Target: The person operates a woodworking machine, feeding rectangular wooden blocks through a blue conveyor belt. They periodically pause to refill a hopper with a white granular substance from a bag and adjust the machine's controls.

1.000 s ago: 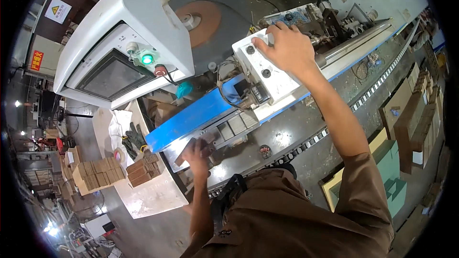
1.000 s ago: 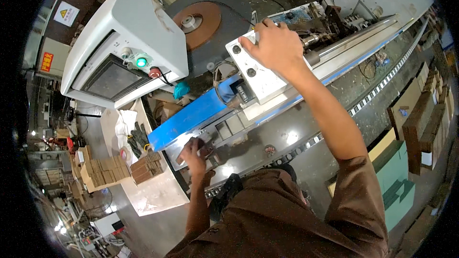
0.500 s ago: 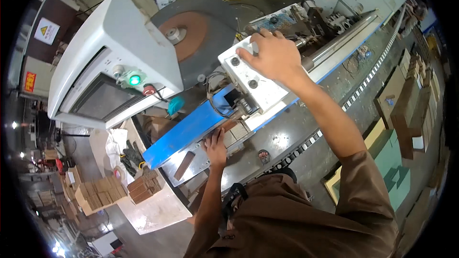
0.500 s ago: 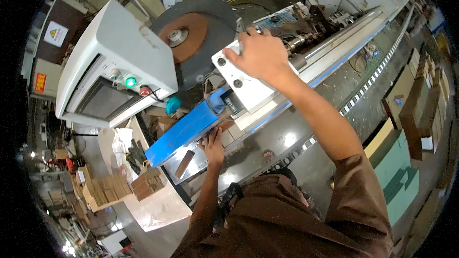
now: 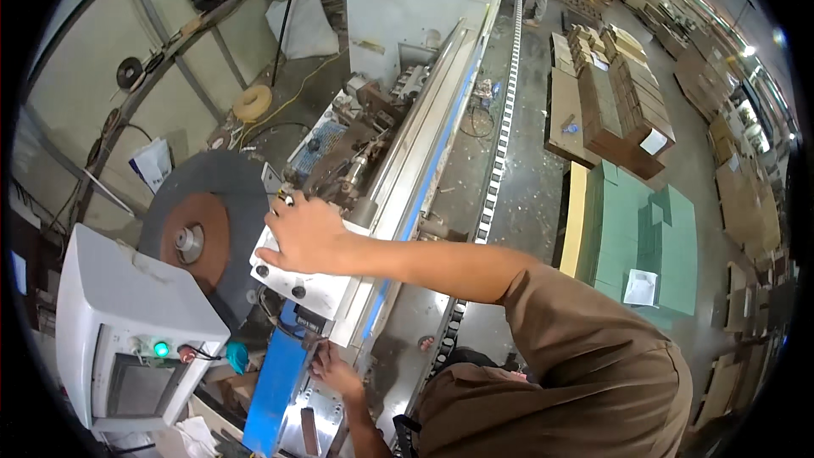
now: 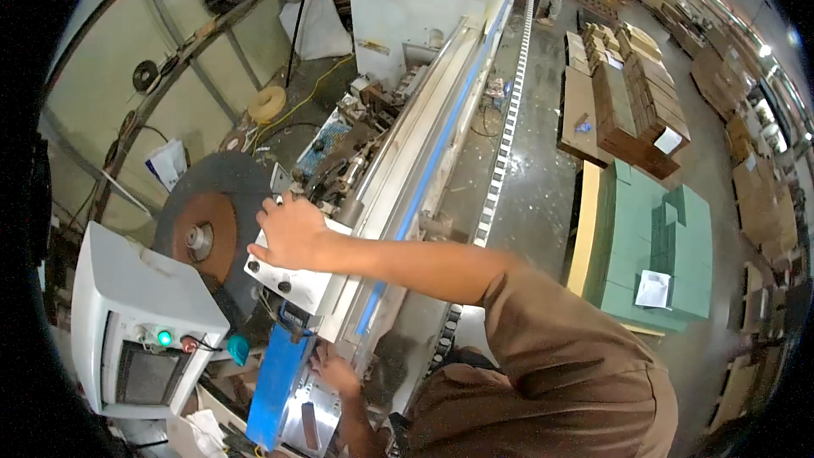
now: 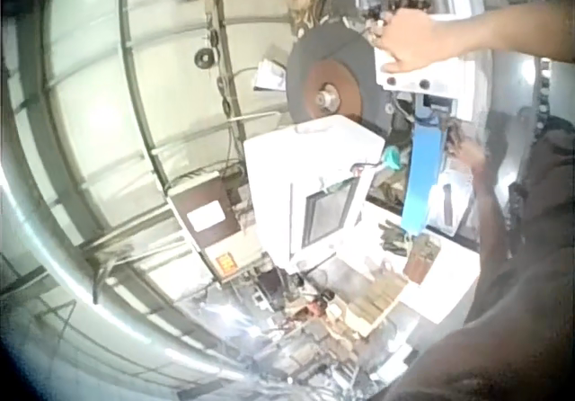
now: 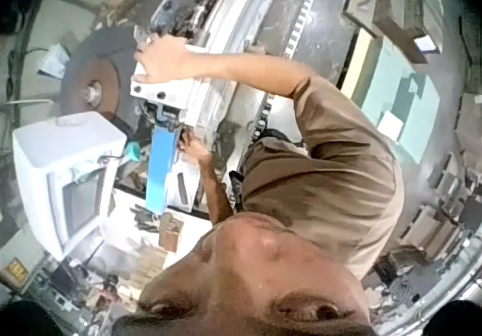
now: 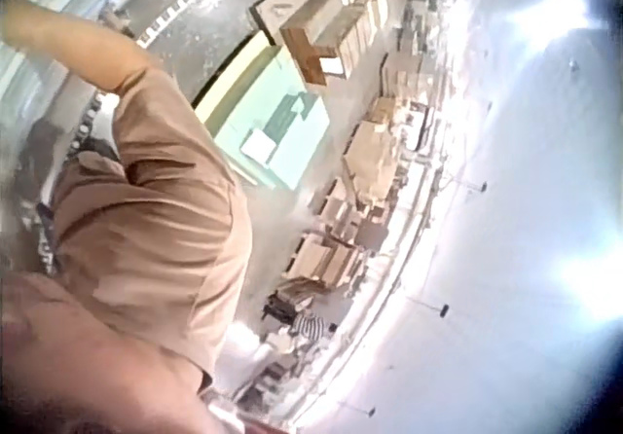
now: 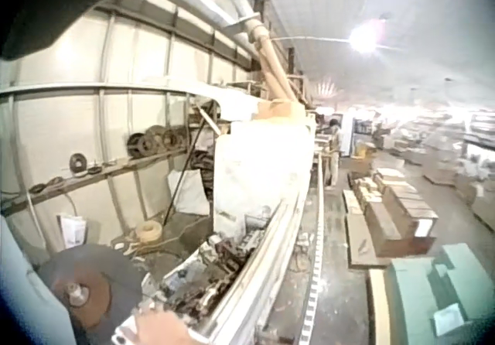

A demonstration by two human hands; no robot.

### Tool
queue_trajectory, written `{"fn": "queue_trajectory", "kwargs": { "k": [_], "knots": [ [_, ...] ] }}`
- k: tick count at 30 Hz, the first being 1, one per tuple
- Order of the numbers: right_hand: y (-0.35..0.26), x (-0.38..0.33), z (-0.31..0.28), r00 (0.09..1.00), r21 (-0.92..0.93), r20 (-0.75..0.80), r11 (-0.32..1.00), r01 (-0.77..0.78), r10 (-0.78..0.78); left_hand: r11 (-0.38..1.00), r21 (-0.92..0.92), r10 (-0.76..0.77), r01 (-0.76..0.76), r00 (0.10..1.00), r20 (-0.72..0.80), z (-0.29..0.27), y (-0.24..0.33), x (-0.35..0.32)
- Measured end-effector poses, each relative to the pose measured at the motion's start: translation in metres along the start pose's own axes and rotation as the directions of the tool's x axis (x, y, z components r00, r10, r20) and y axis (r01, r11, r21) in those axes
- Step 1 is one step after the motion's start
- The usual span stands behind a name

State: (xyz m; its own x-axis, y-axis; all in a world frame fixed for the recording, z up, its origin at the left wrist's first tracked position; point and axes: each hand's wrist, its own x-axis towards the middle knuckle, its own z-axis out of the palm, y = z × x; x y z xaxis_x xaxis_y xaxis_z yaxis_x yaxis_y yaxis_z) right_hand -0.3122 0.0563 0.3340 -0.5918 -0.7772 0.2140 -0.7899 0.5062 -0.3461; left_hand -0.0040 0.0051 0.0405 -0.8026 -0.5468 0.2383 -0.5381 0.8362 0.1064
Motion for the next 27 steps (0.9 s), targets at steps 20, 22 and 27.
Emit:
{"fn": "queue_trajectory", "kwargs": {
  "k": [20, 22, 27],
  "knots": [
    [0.011, -0.002, 0.002, 1.000, 0.004, 0.006, 1.000, -0.024, 0.024, 0.916, 0.116, -0.333, 0.384, 0.890, -0.312, -0.056, -0.075, -0.085],
    [-0.007, 0.006, 0.002, 1.000, 0.026, 0.020, 0.999, 0.022, -0.023, 0.862, 0.271, -0.403, 0.428, 0.904, -0.145, -0.060, -0.132, -0.154],
    [-0.001, 0.008, 0.008, 0.997, -0.016, -0.016, 0.997, -0.070, 0.070, 0.916, 0.120, -0.375, 0.382, 0.924, -0.082, -0.069, -0.143, -0.159]
  ]
}}
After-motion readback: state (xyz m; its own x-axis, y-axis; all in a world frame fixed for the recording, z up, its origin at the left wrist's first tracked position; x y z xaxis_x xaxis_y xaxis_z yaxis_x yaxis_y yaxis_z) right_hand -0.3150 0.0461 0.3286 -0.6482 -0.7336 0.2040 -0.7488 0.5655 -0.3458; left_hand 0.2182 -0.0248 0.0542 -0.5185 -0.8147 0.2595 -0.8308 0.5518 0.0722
